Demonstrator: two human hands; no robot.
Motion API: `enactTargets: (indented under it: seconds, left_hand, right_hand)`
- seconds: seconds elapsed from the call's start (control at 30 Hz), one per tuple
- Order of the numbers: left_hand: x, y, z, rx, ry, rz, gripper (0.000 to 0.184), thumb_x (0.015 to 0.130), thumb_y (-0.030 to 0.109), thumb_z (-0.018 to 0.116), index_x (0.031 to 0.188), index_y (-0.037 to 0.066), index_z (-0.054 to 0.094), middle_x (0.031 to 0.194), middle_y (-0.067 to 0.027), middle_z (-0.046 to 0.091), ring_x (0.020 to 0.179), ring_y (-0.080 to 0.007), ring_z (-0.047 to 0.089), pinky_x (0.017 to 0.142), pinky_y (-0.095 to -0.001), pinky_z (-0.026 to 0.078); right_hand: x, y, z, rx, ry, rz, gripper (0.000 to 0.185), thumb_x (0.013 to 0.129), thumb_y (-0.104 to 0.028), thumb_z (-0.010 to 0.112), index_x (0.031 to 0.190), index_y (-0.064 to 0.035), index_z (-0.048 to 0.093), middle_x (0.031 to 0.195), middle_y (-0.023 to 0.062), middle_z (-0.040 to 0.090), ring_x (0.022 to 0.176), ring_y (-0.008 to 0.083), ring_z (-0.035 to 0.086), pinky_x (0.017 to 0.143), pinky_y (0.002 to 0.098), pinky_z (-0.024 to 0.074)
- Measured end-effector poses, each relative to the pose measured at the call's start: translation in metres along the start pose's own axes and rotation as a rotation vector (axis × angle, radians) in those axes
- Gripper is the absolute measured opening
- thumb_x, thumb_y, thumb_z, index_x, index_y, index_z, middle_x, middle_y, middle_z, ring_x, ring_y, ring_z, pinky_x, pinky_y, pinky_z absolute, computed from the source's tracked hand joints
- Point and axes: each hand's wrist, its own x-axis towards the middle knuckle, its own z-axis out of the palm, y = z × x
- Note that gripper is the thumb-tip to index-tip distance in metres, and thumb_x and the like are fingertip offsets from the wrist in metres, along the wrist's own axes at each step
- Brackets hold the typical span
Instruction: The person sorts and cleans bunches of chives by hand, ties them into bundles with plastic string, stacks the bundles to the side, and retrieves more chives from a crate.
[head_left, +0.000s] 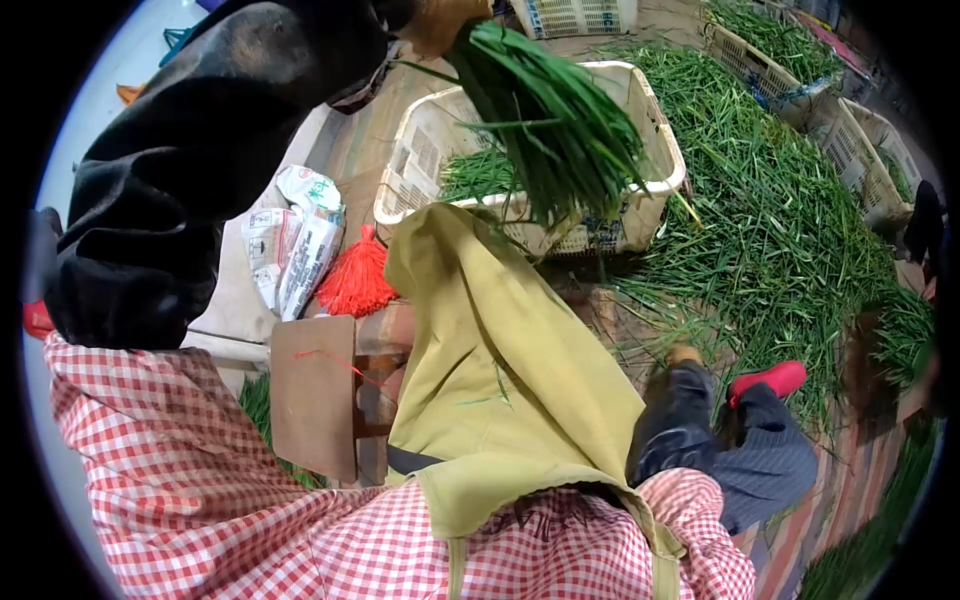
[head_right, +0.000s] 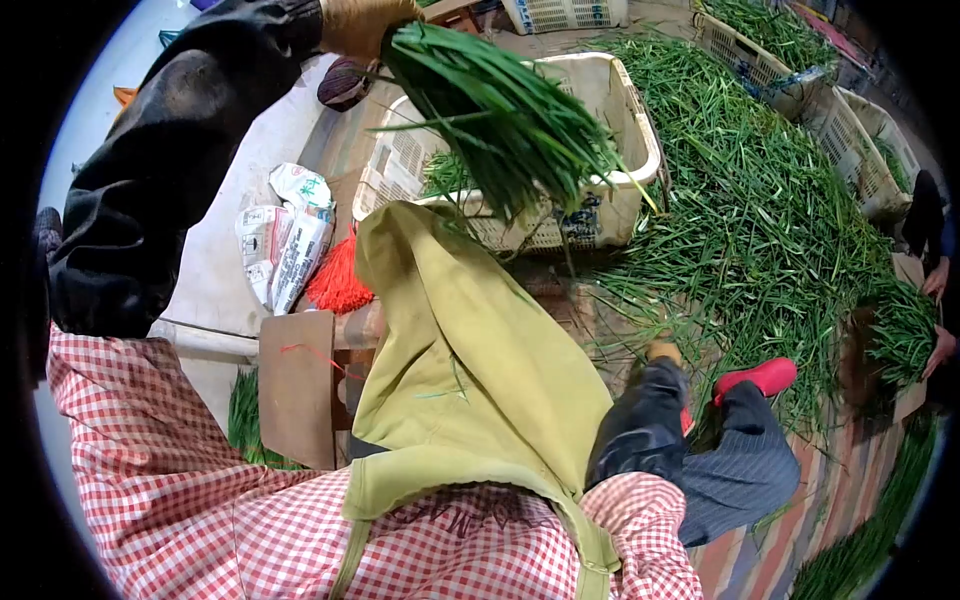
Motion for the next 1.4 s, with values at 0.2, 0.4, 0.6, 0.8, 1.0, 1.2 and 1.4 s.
enactTargets:
  seconds: [0.2,0.4,0.6,0.8,1.0,1.2,1.4]
  left_hand:
    - [-0.018,-0.015,-0.016,-0.153,0.285,0.110,0.019,0.070,0.027,0.066,0.082,0.012,0.067,0.073,-0.0125,0.065,0.072,-0.0324,0.064,0.064,-0.0418,0.051]
    - [-0.076,0.023,0.038,-0.321,0.655,0.077,0.024,0.072,0.013,0.072,0.095,0.009,0.066,0.075,-0.0183,0.064,0.072,-0.0374,0.064,0.064,-0.0443,0.051]
    - [-0.170,0.133,0.188,-0.931,0.755,-0.156,0.054,0.072,0.009,0.069,0.124,0.012,0.055,0.086,-0.0154,0.063,0.075,-0.0346,0.063,0.066,-0.0437,0.050]
    - [-0.231,0.250,0.264,-1.053,0.505,-0.390,0.095,0.068,0.000,0.068,0.150,0.019,0.025,0.091,-0.0165,0.062,0.074,-0.0340,0.063,0.063,-0.0408,0.051]
    - [-0.226,0.278,0.282,-1.089,0.398,-0.503,0.101,0.065,0.005,0.074,0.151,0.020,0.023,0.100,-0.0174,0.063,0.084,-0.0358,0.064,0.071,-0.0403,0.051]
    - [-0.214,0.285,0.272,-1.065,0.347,-0.473,0.100,0.068,0.000,0.067,0.152,0.025,0.018,0.094,-0.0156,0.059,0.077,-0.0345,0.061,0.065,-0.0439,0.049]
    - [-0.205,0.275,0.245,-1.095,0.508,-0.422,0.093,0.070,0.005,0.068,0.150,0.025,0.025,0.110,-0.0143,0.062,0.090,-0.0339,0.063,0.072,-0.0405,0.051]
  right_hand:
    - [-0.094,-0.180,-0.069,1.140,-0.506,-0.726,0.055,0.082,-0.039,0.069,0.122,-0.0019,0.059,0.114,0.0119,0.064,0.102,0.0232,0.061,0.091,0.0345,0.0460]
    - [-0.085,-0.295,-0.092,0.495,-0.005,-0.800,0.056,0.090,-0.039,0.054,0.136,-0.0090,0.047,0.129,0.0224,0.053,0.120,0.0374,0.050,0.102,0.0408,0.0395]
    - [-0.108,-0.237,-0.130,2.313,-0.721,-0.940,0.049,0.094,-0.036,0.051,0.135,-0.0095,0.047,0.136,0.0191,0.049,0.124,0.0359,0.048,0.104,0.0458,0.0384]
    - [-0.112,-0.206,-0.136,2.500,-0.777,-1.373,0.040,0.099,-0.039,0.045,0.110,-0.0040,0.060,0.141,0.0191,0.045,0.134,0.0344,0.038,0.106,0.0591,0.0334]
    - [-0.191,-0.122,-0.244,2.609,-0.481,-1.241,0.033,0.098,-0.022,0.043,0.065,-0.0168,0.042,0.051,-0.0086,0.030,0.039,0.0052,0.022,0.037,0.0230,0.0179]
    - [-0.280,-0.098,-0.255,1.591,0.446,-0.780,0.047,0.096,-0.052,0.048,0.077,-0.0097,0.060,0.062,-0.0058,0.053,0.046,-0.0015,0.034,0.040,0.0174,0.0227]
    - [-0.271,-0.187,-0.160,1.279,-0.195,-0.759,0.033,0.087,-0.035,0.064,0.089,-0.0026,0.062,0.070,0.0037,0.058,0.059,0.0131,0.053,0.053,0.0281,0.0414]
